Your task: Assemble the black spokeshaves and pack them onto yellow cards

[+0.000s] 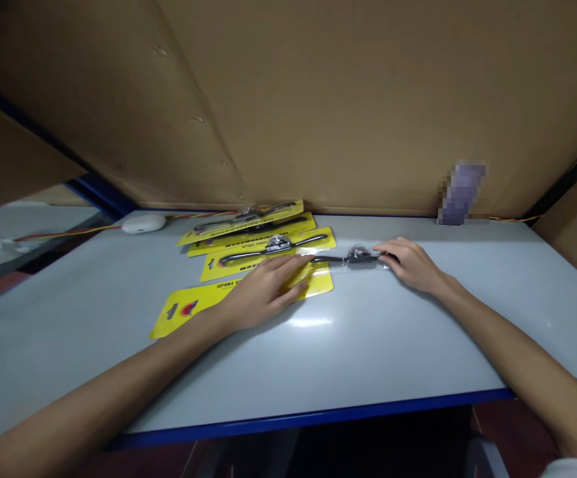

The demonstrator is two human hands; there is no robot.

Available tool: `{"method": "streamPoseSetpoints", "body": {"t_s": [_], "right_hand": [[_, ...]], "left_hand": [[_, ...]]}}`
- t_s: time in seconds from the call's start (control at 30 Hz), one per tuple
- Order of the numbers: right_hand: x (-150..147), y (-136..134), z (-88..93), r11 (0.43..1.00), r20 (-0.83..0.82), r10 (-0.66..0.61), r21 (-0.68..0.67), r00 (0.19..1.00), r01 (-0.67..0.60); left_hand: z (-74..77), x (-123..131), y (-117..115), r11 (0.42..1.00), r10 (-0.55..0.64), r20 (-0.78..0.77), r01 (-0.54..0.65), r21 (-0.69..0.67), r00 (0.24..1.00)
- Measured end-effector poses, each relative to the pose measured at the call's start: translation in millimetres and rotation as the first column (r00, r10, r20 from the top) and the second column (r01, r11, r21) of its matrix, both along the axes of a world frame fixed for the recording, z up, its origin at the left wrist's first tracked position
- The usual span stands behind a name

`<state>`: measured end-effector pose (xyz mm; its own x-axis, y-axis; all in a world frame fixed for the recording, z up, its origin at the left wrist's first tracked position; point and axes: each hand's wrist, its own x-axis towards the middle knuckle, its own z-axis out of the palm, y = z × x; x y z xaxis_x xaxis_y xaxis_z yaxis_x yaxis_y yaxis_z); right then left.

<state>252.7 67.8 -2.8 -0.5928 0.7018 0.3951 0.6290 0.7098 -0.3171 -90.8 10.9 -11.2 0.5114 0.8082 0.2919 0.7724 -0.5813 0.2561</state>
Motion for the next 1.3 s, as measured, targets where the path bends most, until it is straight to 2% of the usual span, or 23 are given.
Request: {"method": "streamPoseSetpoints", "body": {"t_s": [0.17, 0.33, 0.43, 0.53, 0.63, 0.77, 1.1, 1.3], "right_hand": [[-1.7, 0.5, 1.1, 1.000, -0.053, 0.010, -0.019, 0.999, -0.011], [-0.9, -0.4, 2.1, 1.000, -0.028, 0.005, 0.008, 1.000, -0.005], [-2.5, -4.8, 5.4, 1.000, 0.100, 0.006, 0.026, 0.995, -0.009], [-10.6, -12.0, 10.2, 0.996, 0.241, -0.062, 0.071, 0.968, 0.046], [-21.7, -15.9, 13.8, 0.991, 0.336, -0.124, 0.085, 0.934, 0.101], [-28.8, -12.2, 14.7, 0.994, 0.415, -0.110, 0.061, 0.903, 0.093], [-33.5, -4.9, 8.0, 0.993, 0.392, -0.115, 0.045, 0.913, 0.106], [-33.7, 4.7, 14.4, 0.995, 0.357, -0.098, 0.026, 0.929, 0.095]], "left_hand": [[4.7, 0.8, -1.0, 1.000, -0.002, -0.011, 0.001, -0.029, 1.000], [4.6, 1.1, 0.6, 0.999, 0.009, 0.004, -0.009, -0.044, 1.000], [1.5, 1.1, 2.2, 0.999, 0.012, 0.005, -0.012, -0.031, 1.000], [-1.5, 1.1, 3.2, 1.000, 0.021, -0.018, -0.021, -0.020, 1.000], [-2.6, 1.6, 3.7, 1.000, 0.030, -0.014, -0.030, -0.010, 0.999], [0.3, 3.5, 4.2, 1.000, 0.020, 0.006, -0.020, -0.001, 1.000], [10.8, 15.6, 2.6, 0.996, 0.094, -0.120, -0.094, 0.011, 0.988], [25.6, 22.8, 20.6, 0.992, 0.116, -0.170, -0.123, -0.027, 0.979]]}}
